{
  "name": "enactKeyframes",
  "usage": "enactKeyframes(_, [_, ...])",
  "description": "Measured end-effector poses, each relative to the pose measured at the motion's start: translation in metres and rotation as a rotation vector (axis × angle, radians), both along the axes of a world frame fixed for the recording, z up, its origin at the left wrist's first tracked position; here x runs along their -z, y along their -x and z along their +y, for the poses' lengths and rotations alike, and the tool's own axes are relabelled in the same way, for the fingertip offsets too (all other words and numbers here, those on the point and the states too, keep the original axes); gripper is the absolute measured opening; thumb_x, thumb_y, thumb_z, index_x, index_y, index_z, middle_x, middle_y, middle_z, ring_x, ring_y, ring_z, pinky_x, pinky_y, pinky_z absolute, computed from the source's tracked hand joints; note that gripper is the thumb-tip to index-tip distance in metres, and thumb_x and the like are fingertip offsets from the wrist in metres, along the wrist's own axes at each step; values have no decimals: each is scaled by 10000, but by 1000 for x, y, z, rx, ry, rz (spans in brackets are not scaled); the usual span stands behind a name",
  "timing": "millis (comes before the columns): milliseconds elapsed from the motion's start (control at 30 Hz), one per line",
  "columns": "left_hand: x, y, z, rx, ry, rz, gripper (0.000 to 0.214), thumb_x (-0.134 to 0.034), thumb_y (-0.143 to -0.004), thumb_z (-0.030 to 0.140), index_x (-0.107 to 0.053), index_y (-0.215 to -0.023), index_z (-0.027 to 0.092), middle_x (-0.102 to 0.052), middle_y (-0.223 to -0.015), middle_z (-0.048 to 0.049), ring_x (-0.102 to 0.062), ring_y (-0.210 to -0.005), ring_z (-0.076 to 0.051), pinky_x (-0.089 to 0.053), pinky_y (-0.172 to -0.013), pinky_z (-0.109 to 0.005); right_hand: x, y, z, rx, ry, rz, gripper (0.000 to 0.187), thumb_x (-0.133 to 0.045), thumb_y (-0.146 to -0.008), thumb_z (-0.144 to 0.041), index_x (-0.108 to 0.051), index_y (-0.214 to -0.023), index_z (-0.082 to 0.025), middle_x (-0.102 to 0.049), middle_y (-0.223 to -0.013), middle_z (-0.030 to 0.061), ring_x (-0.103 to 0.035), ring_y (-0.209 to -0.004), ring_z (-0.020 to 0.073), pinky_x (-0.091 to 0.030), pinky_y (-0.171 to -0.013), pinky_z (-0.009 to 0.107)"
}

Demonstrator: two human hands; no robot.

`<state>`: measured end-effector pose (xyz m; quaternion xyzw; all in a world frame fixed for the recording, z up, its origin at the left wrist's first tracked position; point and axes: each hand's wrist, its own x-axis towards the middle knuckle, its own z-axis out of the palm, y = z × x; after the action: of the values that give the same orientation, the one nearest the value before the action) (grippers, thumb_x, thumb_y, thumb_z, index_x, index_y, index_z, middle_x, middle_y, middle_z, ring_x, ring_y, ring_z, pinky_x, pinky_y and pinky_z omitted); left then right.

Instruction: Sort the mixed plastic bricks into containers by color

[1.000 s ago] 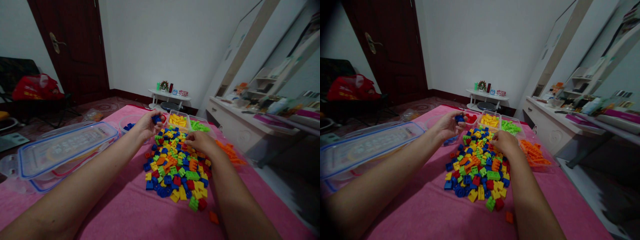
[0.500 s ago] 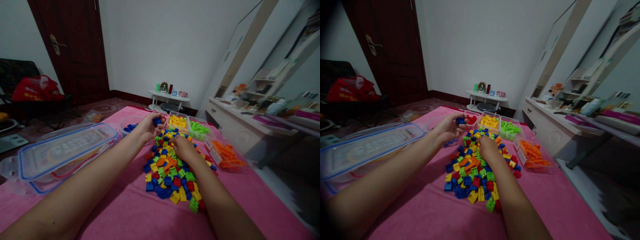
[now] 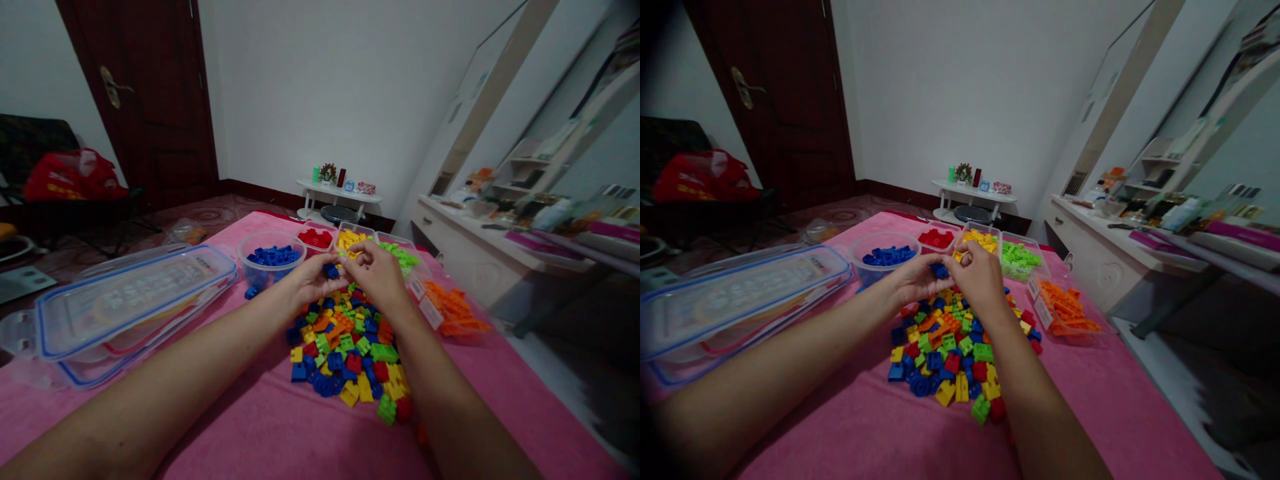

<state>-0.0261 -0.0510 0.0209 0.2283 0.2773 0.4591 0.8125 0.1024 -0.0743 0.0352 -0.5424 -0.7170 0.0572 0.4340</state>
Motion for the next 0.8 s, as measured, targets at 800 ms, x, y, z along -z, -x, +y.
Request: enactKeyframes(800, [-3,8,7,-112,38,-108,118,-477,-801,31,-544,-886,79,-627,-798,-102,-653,-722,-154,-589,-612,-240,-6,-19,1,169,133,-275,207,-559,-771,-331,-700,-865,-213,-707,-859,29,-615,-765,174,-423,-667,263])
